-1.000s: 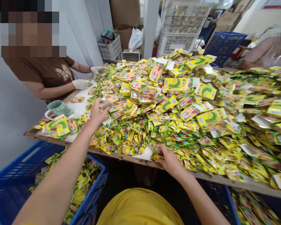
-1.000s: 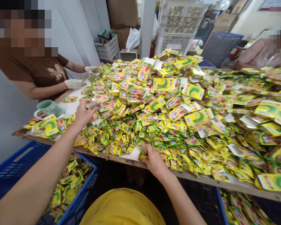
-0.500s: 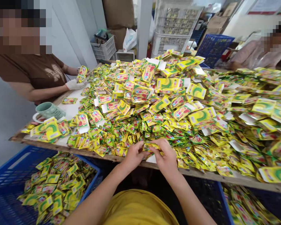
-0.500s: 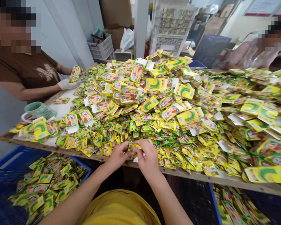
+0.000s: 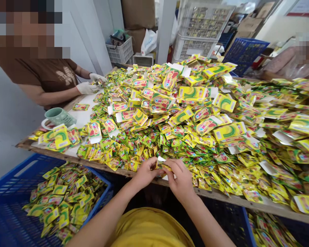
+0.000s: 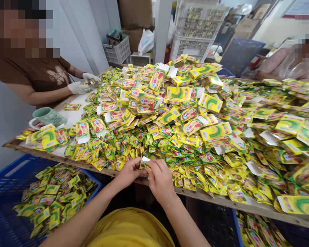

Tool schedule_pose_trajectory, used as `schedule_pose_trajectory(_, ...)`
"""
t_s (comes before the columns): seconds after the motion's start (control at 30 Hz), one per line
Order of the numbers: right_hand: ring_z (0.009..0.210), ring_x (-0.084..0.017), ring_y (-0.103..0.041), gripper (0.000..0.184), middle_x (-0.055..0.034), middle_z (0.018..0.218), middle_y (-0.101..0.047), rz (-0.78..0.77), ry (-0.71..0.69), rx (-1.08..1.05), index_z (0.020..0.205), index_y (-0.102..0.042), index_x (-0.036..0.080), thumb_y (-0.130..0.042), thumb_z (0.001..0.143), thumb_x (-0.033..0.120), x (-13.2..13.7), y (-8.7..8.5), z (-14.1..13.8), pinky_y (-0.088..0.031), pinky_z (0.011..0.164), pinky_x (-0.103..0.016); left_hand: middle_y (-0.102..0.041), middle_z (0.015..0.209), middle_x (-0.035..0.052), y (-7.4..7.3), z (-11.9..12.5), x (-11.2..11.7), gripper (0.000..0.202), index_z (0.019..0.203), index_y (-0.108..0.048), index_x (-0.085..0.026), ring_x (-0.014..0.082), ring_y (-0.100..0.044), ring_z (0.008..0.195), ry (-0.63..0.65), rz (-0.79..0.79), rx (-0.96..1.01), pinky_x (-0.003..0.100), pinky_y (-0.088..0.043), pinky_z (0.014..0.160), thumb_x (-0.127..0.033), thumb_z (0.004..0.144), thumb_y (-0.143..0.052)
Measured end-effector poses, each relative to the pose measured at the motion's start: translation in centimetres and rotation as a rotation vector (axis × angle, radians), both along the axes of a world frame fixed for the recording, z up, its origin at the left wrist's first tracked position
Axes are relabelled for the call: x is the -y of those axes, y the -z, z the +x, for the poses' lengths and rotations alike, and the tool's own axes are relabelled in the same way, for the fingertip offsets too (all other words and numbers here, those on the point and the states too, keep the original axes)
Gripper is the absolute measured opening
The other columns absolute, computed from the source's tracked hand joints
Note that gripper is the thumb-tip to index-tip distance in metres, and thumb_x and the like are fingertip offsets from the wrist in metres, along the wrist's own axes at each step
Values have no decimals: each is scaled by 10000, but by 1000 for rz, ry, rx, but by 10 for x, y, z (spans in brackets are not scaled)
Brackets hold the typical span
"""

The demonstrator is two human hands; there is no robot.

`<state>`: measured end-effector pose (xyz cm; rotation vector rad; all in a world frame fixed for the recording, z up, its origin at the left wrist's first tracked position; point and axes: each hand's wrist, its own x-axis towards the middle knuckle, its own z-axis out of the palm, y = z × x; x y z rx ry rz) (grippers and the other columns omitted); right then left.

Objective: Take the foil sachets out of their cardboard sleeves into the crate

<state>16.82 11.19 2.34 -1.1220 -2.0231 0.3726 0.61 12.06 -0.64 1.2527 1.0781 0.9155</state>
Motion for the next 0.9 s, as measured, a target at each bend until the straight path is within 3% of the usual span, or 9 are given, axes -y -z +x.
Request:
schedule_pose_trajectory(0.13, 853, -217, -597, 116, -73, 902, -647, -169, -6, 67, 974, -607, 212, -564, 866, 209, -4, -18, 6, -508, 746, -353, -595, 751, -9, 1, -2, 3, 214, 856, -630, -138, 133, -520, 715, -3, -14, 74, 234, -403, 679, -261, 705, -719)
schedule_pose_trajectory(0.23, 946, -218, -580, 195, -87, 986, -630, -148, -132, 78, 1043, -590, 215, -475, 899, 149, -3, -24, 6, -500, 808, -365, -618, 803, 8, 4, -5, 3, 248, 901, -629, -137, 151, -547, 772, -12, -44, 169, 250, -421, 723, -280, 718, -716)
schedule_pose_trajectory(0.33, 1009, -221, -573, 249, -90, 1038, -629, -97, -205, 34, 1086, -565, 223, -428, 906, 116, 1, -16, 5, -489, 868, -393, -626, 826, 13, 5, -7, 4, 276, 907, -637, -138, 168, -565, 826, 20, -57, 202, 262, -431, 773, -282, 696, -742)
schedule_pose_trajectory(0.47, 945, -212, -615, 160, -75, 998, -652, -183, 39, -214, 1042, -565, 222, -521, 890, 195, 5, 0, 2, -507, 838, -365, -640, 884, 24, -5, -4, 7, 289, 1014, -640, -154, 164, -566, 835, 38, -80, 220, 259, -433, 773, -349, 801, -640)
schedule_pose_trajectory(0.57, 827, -191, -633, 151, -56, 922, -653, -362, 201, -430, 1003, -560, 212, -566, 869, 281, 4, 2, -1, -530, 723, -304, -634, 876, 22, -14, 4, 10, 233, 978, -640, -152, 157, -553, 816, -69, -98, 153, 247, -428, 751, -329, 846, -567)
schedule_pose_trajectory(0.63, 839, -189, -632, 159, -51, 930, -657, -416, 184, -476, 990, -567, 211, -578, 857, 298, 2, -1, -3, -522, 730, -291, -630, 883, 15, -17, 9, 13, 225, 1026, -624, -167, 158, -549, 831, -103, -98, 123, 245, -429, 754, -282, 855, -533)
schedule_pose_trajectory(0.77, 815, -182, -617, 152, -31, 888, -664, -476, 91, -341, 971, -582, 209, -586, 839, 282, -5, -7, -2, -485, 740, -281, -631, 1052, 16, -17, 13, 19, 389, 1216, -540, -219, 170, -550, 971, -59, -85, 147, 266, -425, 863, -171, 835, -486)
schedule_pose_trajectory(0.9, 766, -173, -601, 138, -19, 846, -654, -481, 61, -284, 949, -574, 204, -585, 826, 265, -12, -9, -1, -468, 701, -266, -626, 1104, 13, -15, 14, 21, 388, 1203, -544, -221, 180, -542, 1026, -82, -106, 165, 283, -415, 917, -167, 826, -468)
